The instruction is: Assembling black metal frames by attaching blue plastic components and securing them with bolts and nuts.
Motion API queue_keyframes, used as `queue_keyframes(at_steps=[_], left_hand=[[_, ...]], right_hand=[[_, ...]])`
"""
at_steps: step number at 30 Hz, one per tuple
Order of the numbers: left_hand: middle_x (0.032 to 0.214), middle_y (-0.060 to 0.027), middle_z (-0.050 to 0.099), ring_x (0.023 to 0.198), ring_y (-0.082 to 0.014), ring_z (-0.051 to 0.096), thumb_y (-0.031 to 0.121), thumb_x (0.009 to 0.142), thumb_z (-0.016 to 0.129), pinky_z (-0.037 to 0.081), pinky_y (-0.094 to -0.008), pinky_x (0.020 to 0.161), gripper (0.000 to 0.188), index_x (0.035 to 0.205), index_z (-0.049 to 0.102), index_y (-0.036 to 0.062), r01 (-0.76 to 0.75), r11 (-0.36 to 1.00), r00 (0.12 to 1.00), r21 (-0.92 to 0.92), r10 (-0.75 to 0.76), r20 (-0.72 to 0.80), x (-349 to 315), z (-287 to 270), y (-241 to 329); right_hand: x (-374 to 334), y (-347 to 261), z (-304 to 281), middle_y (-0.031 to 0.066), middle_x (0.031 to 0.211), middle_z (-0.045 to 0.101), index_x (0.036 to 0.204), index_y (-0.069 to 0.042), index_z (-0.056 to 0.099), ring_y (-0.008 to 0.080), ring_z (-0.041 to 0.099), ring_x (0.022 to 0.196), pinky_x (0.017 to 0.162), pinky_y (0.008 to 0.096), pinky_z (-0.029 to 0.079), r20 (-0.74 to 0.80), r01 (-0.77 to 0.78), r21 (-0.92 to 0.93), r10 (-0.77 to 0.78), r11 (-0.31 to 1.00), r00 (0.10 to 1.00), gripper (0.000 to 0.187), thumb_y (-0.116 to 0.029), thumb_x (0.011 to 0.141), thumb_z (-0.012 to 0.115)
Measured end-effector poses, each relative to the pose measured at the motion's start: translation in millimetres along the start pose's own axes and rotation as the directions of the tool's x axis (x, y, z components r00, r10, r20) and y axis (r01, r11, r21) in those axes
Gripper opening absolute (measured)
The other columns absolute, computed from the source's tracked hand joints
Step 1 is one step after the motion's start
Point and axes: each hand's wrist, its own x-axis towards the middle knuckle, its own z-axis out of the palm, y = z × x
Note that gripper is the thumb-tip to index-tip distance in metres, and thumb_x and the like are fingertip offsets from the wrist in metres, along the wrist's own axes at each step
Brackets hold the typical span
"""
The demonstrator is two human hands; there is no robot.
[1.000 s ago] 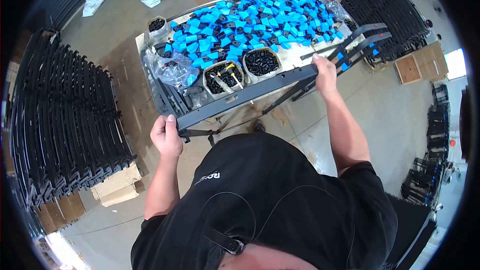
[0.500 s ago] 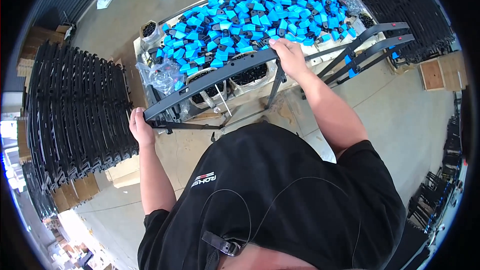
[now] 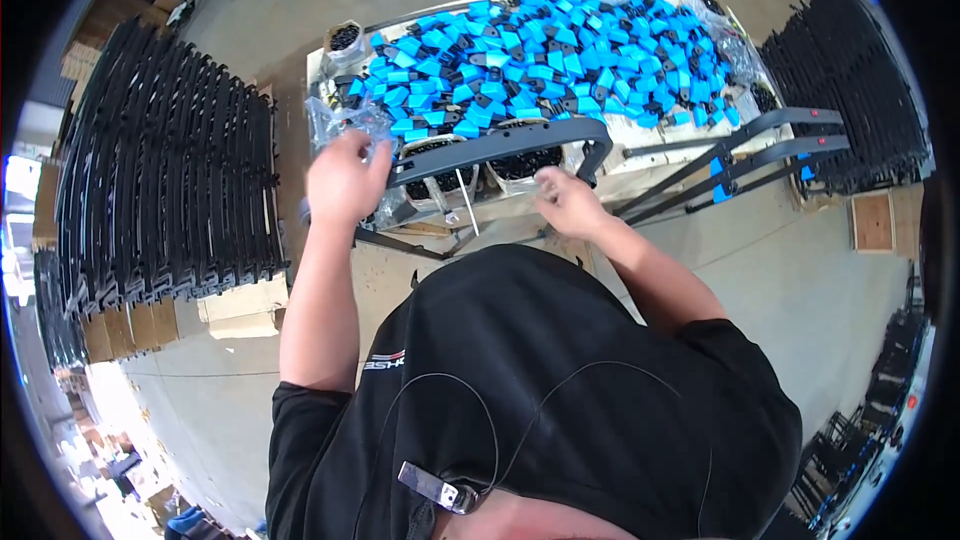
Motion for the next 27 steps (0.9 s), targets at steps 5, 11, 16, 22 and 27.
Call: queue_keyframes(at_steps=[5,11,16,22,27], left_hand=[[0.095,-0.0159,0.074,0.094,-0.0358,0.070,0.050,0.090,0.061,0.054,-0.0450,0.084,0.047,0.102,0.073,0.0055,0.081,0.994,0.978,0.068,-0.092,0.187,5,-8,0],[0.096,-0.0158,0.075,0.097,-0.0349,0.070,0.048,0.090,0.063,0.054,-0.0437,0.087,0.046,0.102,0.073,0.0048,0.129,0.991,0.962,0.039,-0.135,0.237,4,-16,2],[0.091,-0.0162,0.074,0.092,-0.0355,0.071,0.044,0.089,0.064,0.055,-0.0442,0.084,0.042,0.100,0.073,0.0051,0.105,0.994,0.977,0.017,-0.107,0.186,4,-14,-10],[0.088,-0.0163,0.074,0.089,-0.0351,0.071,0.044,0.088,0.064,0.055,-0.0445,0.083,0.040,0.096,0.072,0.0049,0.104,0.994,0.977,-0.043,-0.094,0.191,3,-18,-7],[0.088,-0.0171,0.073,0.089,-0.0361,0.071,0.043,0.089,0.064,0.055,-0.0451,0.082,0.040,0.094,0.072,0.0049,0.083,0.996,0.975,-0.033,-0.075,0.210,6,-16,-6]], right_hand=[[98,-13,19,0.0197,0.136,0.059,0.133,-0.004,0.057,0.0361,0.060,0.120,0.102,0.0433,0.050,0.102,-0.056,-0.547,0.133,0.835,0.986,0.053,-0.030,0.088,0.066],[117,-21,32,0.0184,0.137,0.060,0.129,-0.003,0.063,0.0338,0.055,0.131,0.110,0.0407,0.043,0.190,0.010,-0.685,0.166,0.729,0.968,0.051,-0.037,0.091,0.060],[108,-11,26,0.0218,0.129,0.063,0.125,-0.001,0.063,0.0387,0.061,0.119,0.102,0.0455,0.049,0.157,-0.004,-0.614,0.128,0.789,0.979,0.042,-0.026,0.092,0.056],[113,19,24,0.0233,0.124,0.065,0.121,-0.002,0.063,0.0405,0.062,0.115,0.101,0.0480,0.049,0.069,-0.013,-0.621,0.071,0.783,0.995,0.036,-0.024,0.094,0.053],[121,45,28,0.0218,0.113,0.069,0.112,-0.003,0.066,0.0406,0.064,0.107,0.094,0.0478,0.051,-0.005,0.100,-0.611,-0.130,0.785,0.991,0.030,-0.023,0.095,0.052]])
